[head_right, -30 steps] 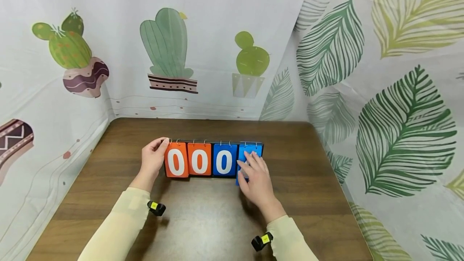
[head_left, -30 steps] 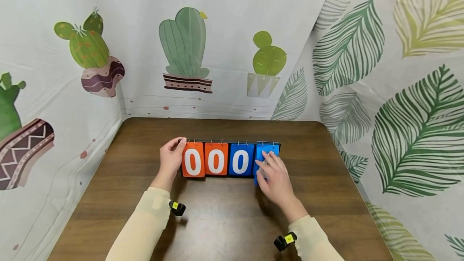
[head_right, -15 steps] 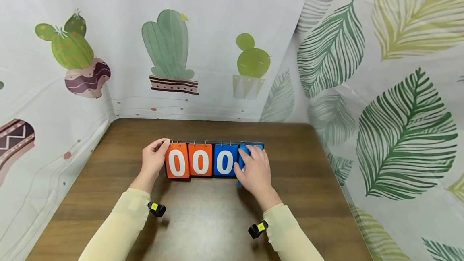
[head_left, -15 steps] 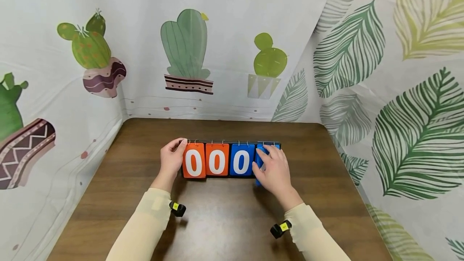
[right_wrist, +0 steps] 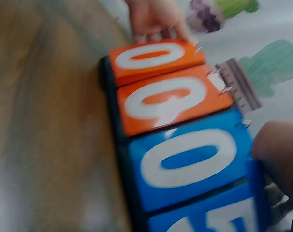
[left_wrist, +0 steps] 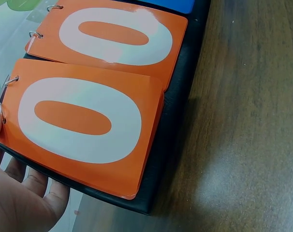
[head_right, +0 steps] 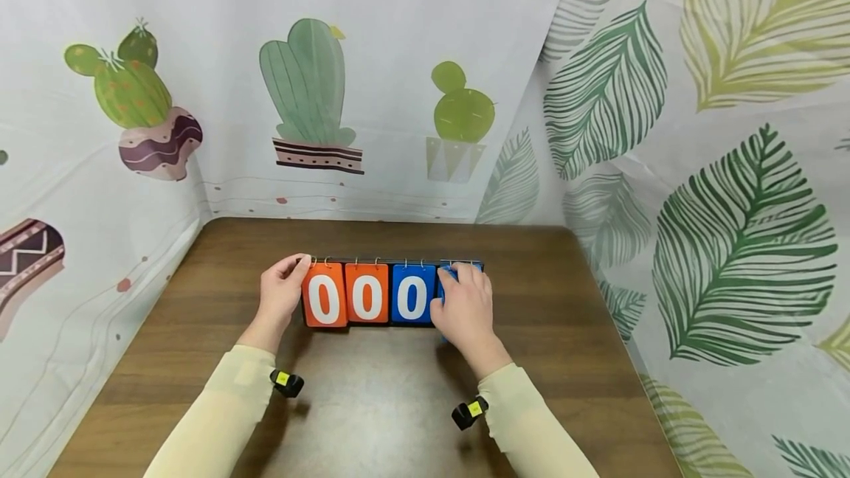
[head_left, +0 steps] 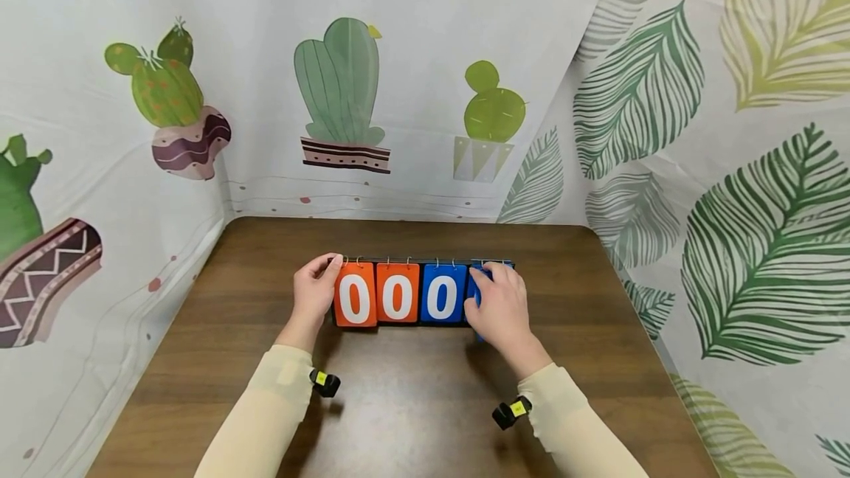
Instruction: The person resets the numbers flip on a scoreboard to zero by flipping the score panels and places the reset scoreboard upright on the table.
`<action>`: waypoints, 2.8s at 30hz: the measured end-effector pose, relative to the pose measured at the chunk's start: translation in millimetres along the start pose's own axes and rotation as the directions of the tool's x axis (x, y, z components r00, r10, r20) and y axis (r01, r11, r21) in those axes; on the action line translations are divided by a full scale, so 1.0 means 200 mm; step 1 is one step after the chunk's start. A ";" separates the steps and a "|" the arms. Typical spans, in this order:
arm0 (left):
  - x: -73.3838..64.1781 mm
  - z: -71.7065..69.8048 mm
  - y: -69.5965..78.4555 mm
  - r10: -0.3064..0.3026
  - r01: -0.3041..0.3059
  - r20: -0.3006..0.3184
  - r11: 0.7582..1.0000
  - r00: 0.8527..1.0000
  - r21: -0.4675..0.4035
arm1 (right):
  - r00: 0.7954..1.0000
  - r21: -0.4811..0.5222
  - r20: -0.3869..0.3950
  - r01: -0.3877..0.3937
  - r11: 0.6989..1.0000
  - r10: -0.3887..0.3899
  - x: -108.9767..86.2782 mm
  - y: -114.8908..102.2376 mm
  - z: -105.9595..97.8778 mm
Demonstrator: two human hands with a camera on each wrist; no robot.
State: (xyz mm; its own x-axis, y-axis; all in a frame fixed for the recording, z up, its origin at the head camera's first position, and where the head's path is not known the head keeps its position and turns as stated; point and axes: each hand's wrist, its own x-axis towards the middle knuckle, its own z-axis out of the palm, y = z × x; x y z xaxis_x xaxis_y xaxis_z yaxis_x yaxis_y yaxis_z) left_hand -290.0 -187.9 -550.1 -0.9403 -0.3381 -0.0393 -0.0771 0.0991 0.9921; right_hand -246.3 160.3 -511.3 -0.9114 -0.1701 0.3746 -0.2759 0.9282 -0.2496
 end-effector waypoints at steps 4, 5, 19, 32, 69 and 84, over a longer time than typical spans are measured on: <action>0.00 0.00 0.00 -0.001 0.001 -0.001 1.000 1.000 -0.006 | 0.994 0.016 0.098 -0.060 0.998 0.058 0.03 -0.04 -0.08; 0.00 0.00 0.01 -0.001 0.001 -0.002 1.000 1.000 -0.007 | 0.991 0.018 0.116 -0.072 0.997 0.070 0.04 -0.04 -0.10; 0.01 0.00 -0.01 0.008 -0.008 -0.009 1.000 1.000 -0.004 | 0.999 0.006 -0.043 0.020 1.000 -0.019 -0.08 0.01 0.04; 0.01 0.00 -0.01 -0.010 0.010 -0.010 1.000 1.000 0.004 | 0.999 0.135 -0.040 -0.020 0.991 0.026 0.06 0.00 -0.16; 0.00 0.01 0.00 -0.013 0.013 -0.015 1.000 1.000 -0.002 | 0.973 0.305 -0.164 -0.109 0.946 0.165 -0.18 0.07 0.16; 0.01 0.02 0.00 0.003 -0.003 -0.021 1.000 1.000 -0.019 | 0.673 0.694 0.512 -0.690 0.205 0.533 -0.01 0.28 0.02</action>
State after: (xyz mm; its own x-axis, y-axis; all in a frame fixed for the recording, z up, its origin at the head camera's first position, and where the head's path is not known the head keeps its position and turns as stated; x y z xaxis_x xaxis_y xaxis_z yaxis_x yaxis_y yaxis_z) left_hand -293.8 -185.9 -550.4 -0.9334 -0.3571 -0.0340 -0.0676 0.0820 0.9943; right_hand -261.4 212.1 -529.1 -0.9171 0.2111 -0.3383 0.3608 0.0781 -0.9294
